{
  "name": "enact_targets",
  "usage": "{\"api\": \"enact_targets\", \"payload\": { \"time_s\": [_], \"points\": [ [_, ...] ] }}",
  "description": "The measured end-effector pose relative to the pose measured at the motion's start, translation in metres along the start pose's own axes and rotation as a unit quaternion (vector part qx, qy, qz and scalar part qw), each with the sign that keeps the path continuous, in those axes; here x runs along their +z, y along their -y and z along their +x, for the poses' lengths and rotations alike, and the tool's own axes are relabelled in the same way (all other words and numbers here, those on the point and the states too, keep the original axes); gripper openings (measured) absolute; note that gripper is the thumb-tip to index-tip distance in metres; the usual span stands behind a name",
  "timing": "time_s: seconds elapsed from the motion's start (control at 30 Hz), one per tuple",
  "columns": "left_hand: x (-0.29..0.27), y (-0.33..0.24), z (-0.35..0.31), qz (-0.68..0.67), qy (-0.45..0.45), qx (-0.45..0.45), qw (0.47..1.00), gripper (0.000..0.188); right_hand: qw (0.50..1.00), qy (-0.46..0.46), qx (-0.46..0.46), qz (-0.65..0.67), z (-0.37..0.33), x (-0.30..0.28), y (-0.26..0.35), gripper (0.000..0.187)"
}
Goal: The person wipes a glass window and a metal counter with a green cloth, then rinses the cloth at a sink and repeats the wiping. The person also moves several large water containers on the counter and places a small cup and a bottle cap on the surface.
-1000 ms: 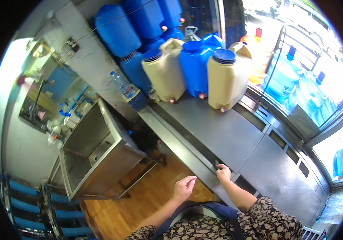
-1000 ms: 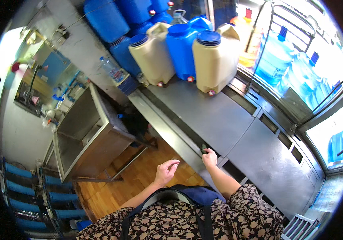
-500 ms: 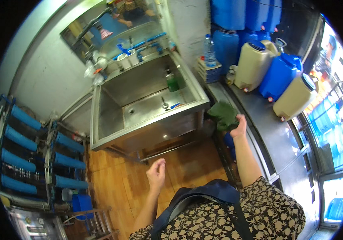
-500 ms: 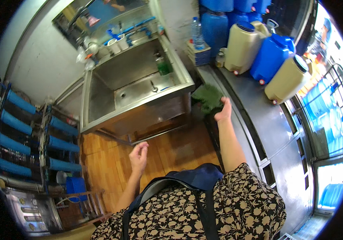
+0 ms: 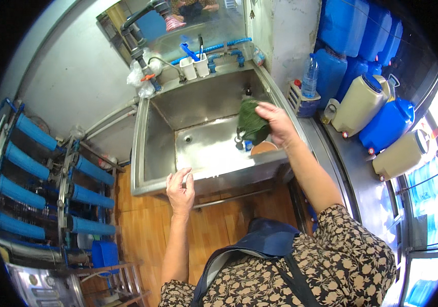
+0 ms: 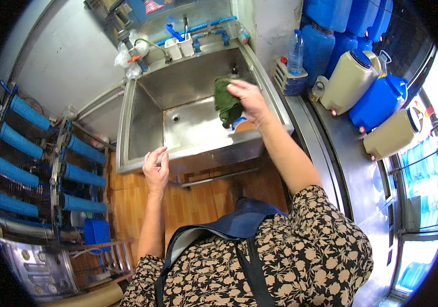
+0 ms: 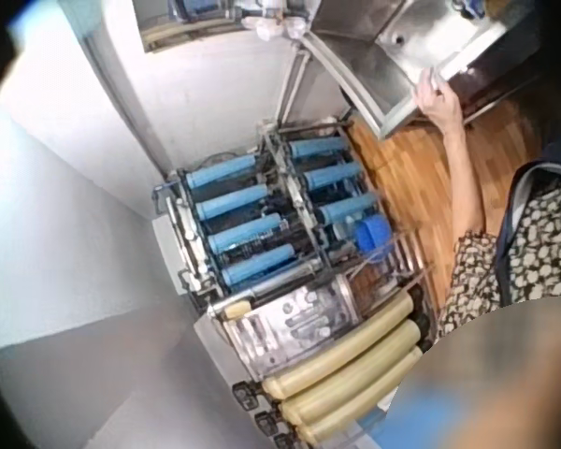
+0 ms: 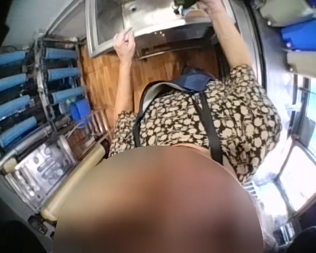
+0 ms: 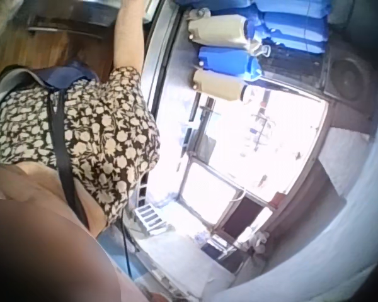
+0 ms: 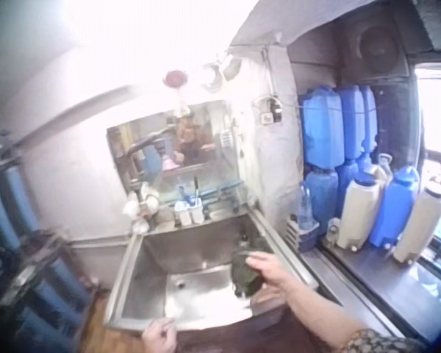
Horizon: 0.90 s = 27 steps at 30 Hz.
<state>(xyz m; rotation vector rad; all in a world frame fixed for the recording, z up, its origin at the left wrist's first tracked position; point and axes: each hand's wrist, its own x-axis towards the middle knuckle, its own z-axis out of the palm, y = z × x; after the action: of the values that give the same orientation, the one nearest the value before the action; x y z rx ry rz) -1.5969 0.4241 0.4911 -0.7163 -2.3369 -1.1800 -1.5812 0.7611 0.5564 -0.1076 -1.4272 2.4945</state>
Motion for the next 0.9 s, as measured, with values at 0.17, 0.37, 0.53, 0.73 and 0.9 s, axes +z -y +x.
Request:
{"api": "enact_targets", "payload": {
  "time_s": [0.17, 0.37, 0.53, 0.73, 0.9],
  "points": [
    [0.034, 0.046, 0.084, 0.05, 0.019, 0.02, 0.998, 0.016, 0.983, 0.057, 0.086, -0.149, 0.085, 0.017, -0.053, 0.027],
    [0.076, 0.112, 0.186, 0.112, 0.087, 0.001, 0.99, 0.018, 0.929, 0.119, 0.075, -0.342, 0.173, 0.028, -0.099, 0.029],
    [0.102, 0.169, 0.261, 0.147, 0.123, -0.005, 0.981, 0.024, 0.795, 0.002, -0.16, -0.585, 0.227, 0.044, -0.099, 0.029],
    [0.127, 0.241, 0.37, 0.29, 0.135, -0.016, 0.947, 0.04, 0.898, -0.108, -0.138, -0.403, 0.269, 0.068, -0.078, 0.027],
    [0.138, 0.315, 0.46, 0.324, 0.149, -0.145, 0.923, 0.057, 0.956, -0.12, 0.011, -0.268, 0.28, 0.078, -0.062, 0.027]
  ]
}}
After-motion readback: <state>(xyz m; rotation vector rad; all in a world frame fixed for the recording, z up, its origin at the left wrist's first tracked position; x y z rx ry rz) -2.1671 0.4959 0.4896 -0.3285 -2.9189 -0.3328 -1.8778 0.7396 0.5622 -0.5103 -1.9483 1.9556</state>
